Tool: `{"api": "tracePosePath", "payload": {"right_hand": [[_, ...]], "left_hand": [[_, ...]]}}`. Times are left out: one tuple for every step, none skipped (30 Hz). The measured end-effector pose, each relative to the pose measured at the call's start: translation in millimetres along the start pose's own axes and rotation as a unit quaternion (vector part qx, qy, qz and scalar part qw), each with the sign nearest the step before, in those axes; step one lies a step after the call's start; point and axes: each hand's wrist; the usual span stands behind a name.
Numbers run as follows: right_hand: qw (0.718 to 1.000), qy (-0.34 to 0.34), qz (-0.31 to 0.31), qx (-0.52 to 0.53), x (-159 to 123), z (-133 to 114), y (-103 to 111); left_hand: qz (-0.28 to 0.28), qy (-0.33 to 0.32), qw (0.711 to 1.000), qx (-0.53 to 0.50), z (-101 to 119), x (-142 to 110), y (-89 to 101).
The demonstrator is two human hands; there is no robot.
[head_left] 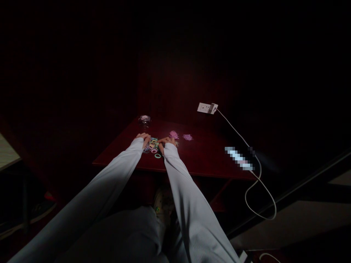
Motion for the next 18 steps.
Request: {"api": "tracePosePath", "payload": {"right_hand": [[1.0,-0.001,0.003,0.004,1.1,0.6,-0.2],[1.0,-0.002,0.007,0.007,2.3,1.2,-0.3],[1.0,-0.004,0.012,0.011,3.4,1.5,-0.3],[1.0,-0.007,0.017,0.013,4.4,1.8,-0.2],[1.0,-0.009,0.021,0.015,5.3,1.9,-0.1],[0.999,-0.012,0.024,0.018,6.0,1.8,0.0],[0.999,-0.014,0.028,0.021,6.4,1.5,0.0],[0.999,-0.013,0.031,0.025,6.6,1.1,0.0],[0.999,-0.009,0.031,0.029,6.5,0.6,-0.2],[0.999,-0.004,0.031,0.032,6.2,0.1,-0.4],[0.999,0.004,0.029,0.032,5.9,-0.2,-0.6],[0.999,0.013,0.025,0.03,5.6,-0.4,-0.9],[0.999,0.022,0.021,0.028,5.6,-0.2,-1.1],[0.999,0.028,0.017,0.025,5.8,0.3,-1.4],[0.999,0.032,0.015,0.022,6.3,1.1,-1.6],[0.999,0.034,0.014,0.019,7.2,2.3,-1.8],[0.999,0.034,0.014,0.016,8.3,3.7,-1.9],[0.999,0.034,0.014,0.013,9.6,5.1,-2.1]], "left_hand": [[-0.002,-0.02,1.0,-0.01,0.6,-0.7,0.7],[-0.009,-0.039,0.999,-0.018,1.6,-1.9,1.8],[-0.018,-0.056,0.998,-0.025,2.9,-3.4,3.2],[-0.025,-0.069,0.997,-0.029,4.6,-5.1,4.8],[-0.031,-0.077,0.996,-0.032,6.3,-7.0,6.5],[-0.038,-0.085,0.995,-0.034,7.9,-8.9,8.1],[-0.045,-0.092,0.994,-0.035,9.4,-10.6,9.7],[-0.052,-0.099,0.993,-0.038,10.6,-12.2,11.1],[-0.06,-0.107,0.992,-0.04,11.6,-13.4,12.2],[-0.069,-0.114,0.99,-0.043,12.4,-14.3,13.0],[-0.077,-0.121,0.989,-0.045,12.9,-14.9,13.5],[-0.084,-0.126,0.987,-0.047,13.3,-15.2,13.8],[-0.088,-0.13,0.986,-0.049,13.6,-15.5,13.9],[-0.091,-0.133,0.986,-0.05,13.9,-15.6,13.9],[-0.093,-0.136,0.985,-0.05,14.1,-15.7,13.9],[-0.095,-0.136,0.985,-0.049,14.3,-15.8,13.9],[-0.096,-0.136,0.985,-0.046,14.4,-16.0,13.9],[-0.098,-0.134,0.985,-0.042,14.4,-16.2,14.0]]}}
Point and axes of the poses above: each hand's wrist, its own x-axis towards the middle knuckle, its own y-axis out of the back of the hand, z = x × y, and after that the axes turned 13 degrees about -z, right-handed
